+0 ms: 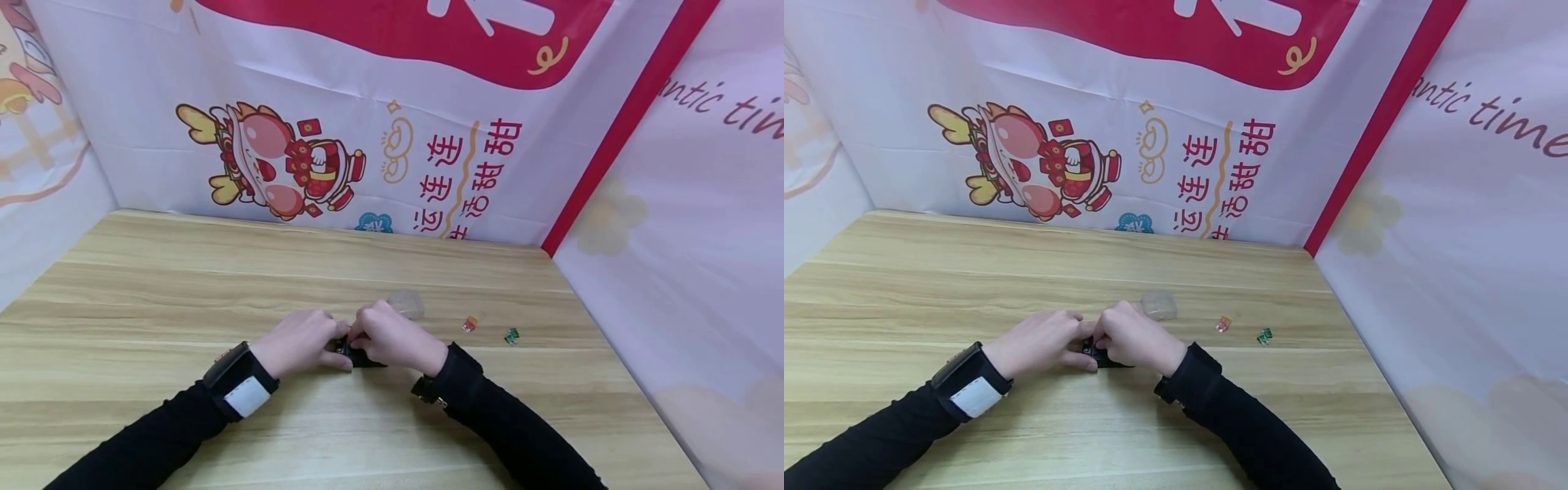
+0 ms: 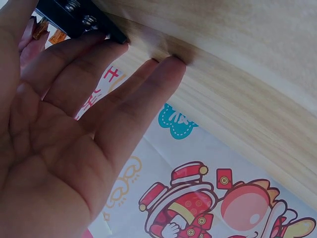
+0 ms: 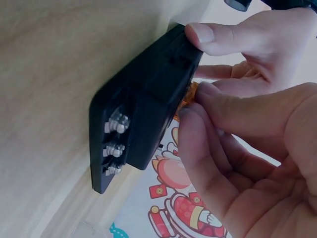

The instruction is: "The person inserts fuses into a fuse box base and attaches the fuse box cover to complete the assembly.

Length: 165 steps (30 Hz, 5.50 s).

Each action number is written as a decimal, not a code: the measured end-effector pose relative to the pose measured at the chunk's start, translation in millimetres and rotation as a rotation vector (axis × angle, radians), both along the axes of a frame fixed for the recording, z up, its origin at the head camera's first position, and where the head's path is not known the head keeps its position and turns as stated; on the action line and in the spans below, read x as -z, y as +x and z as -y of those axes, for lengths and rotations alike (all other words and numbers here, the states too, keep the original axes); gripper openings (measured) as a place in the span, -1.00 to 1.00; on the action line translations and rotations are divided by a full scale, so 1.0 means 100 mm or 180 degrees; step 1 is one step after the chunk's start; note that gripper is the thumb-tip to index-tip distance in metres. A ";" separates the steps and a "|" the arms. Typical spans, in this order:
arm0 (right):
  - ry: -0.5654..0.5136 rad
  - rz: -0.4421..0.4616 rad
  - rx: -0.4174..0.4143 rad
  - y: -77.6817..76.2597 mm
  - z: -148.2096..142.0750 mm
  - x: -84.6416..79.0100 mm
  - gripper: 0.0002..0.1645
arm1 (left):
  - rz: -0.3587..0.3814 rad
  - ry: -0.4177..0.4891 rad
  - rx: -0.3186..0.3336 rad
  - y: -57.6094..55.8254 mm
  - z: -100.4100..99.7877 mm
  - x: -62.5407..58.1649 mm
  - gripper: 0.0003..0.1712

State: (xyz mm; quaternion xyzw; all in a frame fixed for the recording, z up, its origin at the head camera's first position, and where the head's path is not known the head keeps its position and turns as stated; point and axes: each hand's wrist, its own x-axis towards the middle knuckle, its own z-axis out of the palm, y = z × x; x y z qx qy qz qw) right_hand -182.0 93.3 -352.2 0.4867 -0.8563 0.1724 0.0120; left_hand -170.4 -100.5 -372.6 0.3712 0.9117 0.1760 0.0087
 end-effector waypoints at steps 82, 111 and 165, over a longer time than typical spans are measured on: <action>0.0095 -0.0447 -0.0022 0.09 0.02 0.03 -0.73 | -0.0052 0.0173 0.0010 0.02 -0.01 0.00 -0.70; 0.0165 -0.0501 0.0080 0.06 0.02 0.07 -0.84 | 0.0014 0.0133 -0.0057 0.01 -0.01 -0.01 -0.64; 0.0154 -0.0235 0.0048 0.04 -0.03 -0.01 -0.91 | 0.0210 0.0339 -0.0044 -0.01 -0.01 0.01 -0.71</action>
